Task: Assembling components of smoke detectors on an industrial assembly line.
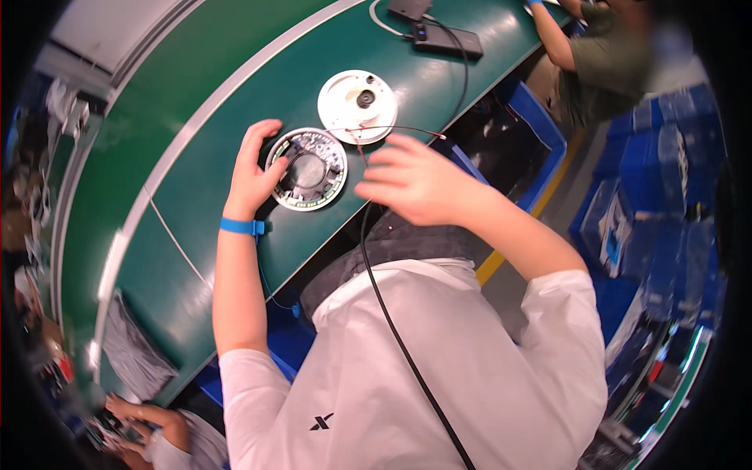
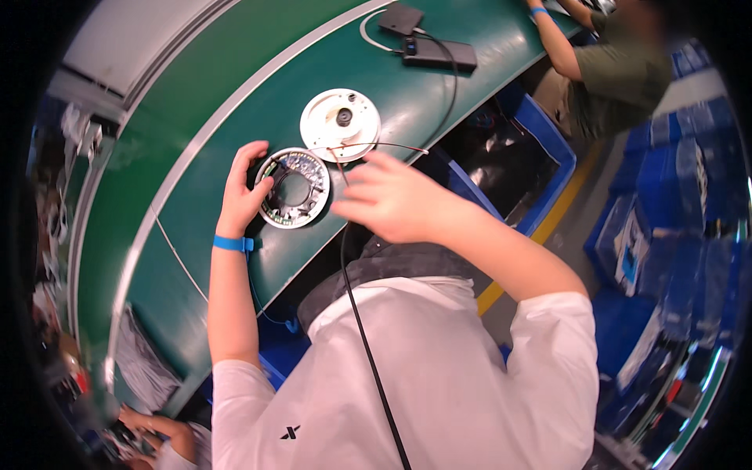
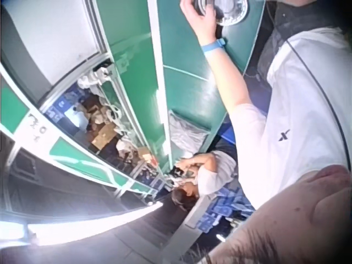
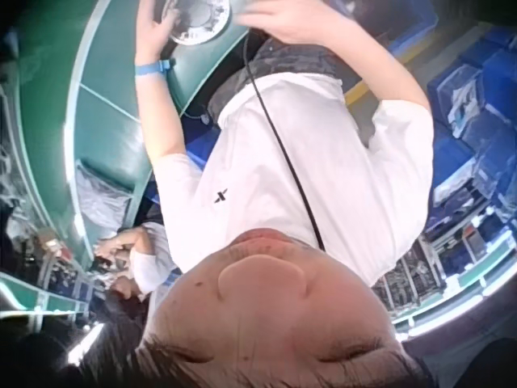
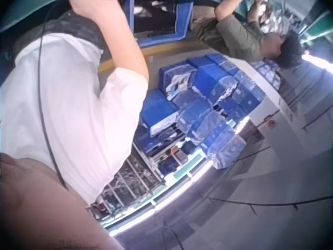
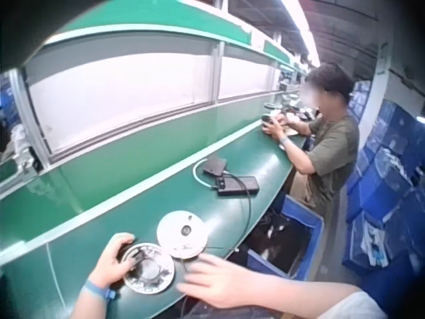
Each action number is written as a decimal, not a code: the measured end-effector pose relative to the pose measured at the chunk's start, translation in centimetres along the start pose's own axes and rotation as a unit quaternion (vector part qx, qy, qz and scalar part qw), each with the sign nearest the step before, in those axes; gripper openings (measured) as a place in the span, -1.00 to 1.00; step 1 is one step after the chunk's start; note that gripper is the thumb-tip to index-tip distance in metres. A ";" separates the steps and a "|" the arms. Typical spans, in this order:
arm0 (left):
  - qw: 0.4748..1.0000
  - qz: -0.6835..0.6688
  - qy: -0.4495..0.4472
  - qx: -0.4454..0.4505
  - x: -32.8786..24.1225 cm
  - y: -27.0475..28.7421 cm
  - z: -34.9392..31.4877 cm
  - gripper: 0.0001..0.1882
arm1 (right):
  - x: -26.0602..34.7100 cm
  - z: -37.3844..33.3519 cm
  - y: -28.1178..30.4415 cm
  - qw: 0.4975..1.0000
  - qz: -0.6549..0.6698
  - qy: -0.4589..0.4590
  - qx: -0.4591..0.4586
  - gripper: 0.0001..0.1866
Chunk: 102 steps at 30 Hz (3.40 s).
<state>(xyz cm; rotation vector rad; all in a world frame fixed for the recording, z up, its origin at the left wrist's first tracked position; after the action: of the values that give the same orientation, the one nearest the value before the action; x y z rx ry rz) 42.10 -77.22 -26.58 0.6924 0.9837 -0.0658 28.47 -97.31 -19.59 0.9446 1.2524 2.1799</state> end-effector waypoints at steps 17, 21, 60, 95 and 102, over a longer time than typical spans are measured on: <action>0.999 0.014 0.042 -0.017 0.6 0.5 -0.7 -0.40 | -5.5 -9.1 -0.2 0.949 0.066 -0.291 -0.098 -0.71; 0.999 0.033 0.028 -0.019 -0.1 0.3 -0.6 -0.41 | -10.6 -8.8 0.7 0.903 0.013 -0.406 -0.138 -0.59; 0.973 0.129 -0.154 -0.110 -6.7 -1.1 -3.5 -0.82 | -4.7 4.5 -8.3 0.668 0.625 -0.404 -0.007 -0.92; 0.984 0.165 -0.063 0.032 -2.1 -2.5 -3.6 0.35 | -7.0 8.2 -9.5 0.874 0.156 -0.459 -0.008 -0.83; 0.981 0.186 -0.052 0.006 -1.9 -2.6 -3.8 0.35 | -7.2 8.2 -9.8 0.898 0.134 -0.420 -0.019 -0.82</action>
<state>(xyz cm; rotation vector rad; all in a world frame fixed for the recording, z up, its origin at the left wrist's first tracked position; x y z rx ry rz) 37.29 -77.57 -27.74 0.8653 0.7420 0.2182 39.83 -92.82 -27.68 1.8520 0.6711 1.6101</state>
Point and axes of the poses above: each hand's wrist, its own z-axis towards the middle knuckle, its own y-axis out of the back of the hand, x = y × z, the point moved 9 cm from there along z, towards the middle knuckle, and after that the axes turned 9 degrees about -y, right-handed, at the moved point
